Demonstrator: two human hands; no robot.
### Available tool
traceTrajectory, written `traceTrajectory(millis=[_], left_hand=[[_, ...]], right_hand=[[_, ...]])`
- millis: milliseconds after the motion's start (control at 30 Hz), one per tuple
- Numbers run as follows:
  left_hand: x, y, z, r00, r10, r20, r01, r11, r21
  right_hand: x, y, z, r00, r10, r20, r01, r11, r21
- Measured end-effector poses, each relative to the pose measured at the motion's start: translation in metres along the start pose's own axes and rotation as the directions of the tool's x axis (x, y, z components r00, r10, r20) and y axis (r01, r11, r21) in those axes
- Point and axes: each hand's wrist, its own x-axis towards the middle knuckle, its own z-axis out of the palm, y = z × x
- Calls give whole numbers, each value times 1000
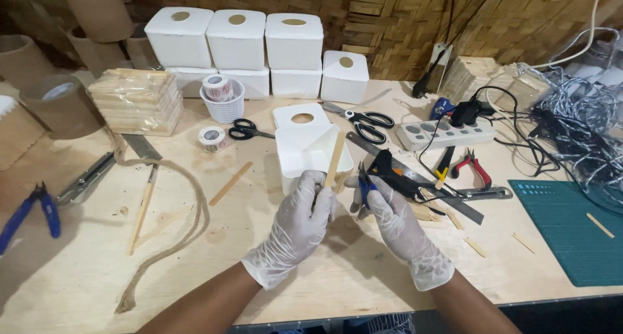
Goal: Gluing popsicle sticks onto a plastic container using a hot glue gun to create a decorative object.
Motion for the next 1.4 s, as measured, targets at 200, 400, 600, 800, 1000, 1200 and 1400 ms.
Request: traceTrajectory(millis=[200,400,600,800,1000,1200,1400], left_hand=[[-6,1,0,999,-1,-38,5,994,106],[-6,-2,0,989,147,-22,-140,971,192],[-7,-5,1,980,198,-3,-193,957,215],[-8,-3,0,978,205,32,-208,958,197],[-8,0,-2,975,223,15,-222,956,194],[-9,1,0,971,238,11,-235,950,204],[-9,1,-1,980,201,1,-197,960,200]], right_hand=[[-2,14,-2,997,71,-39,-74,994,-84],[-6,2,-1,982,167,84,-131,937,-325],[-6,-5,-2,987,125,105,-66,894,-443],[-7,-14,-2,977,202,76,-147,881,-450],[-6,-11,-3,985,102,138,-33,901,-433],[-7,-11,-5,980,154,125,-88,901,-424],[-6,-9,-4,987,91,134,-23,900,-436]])
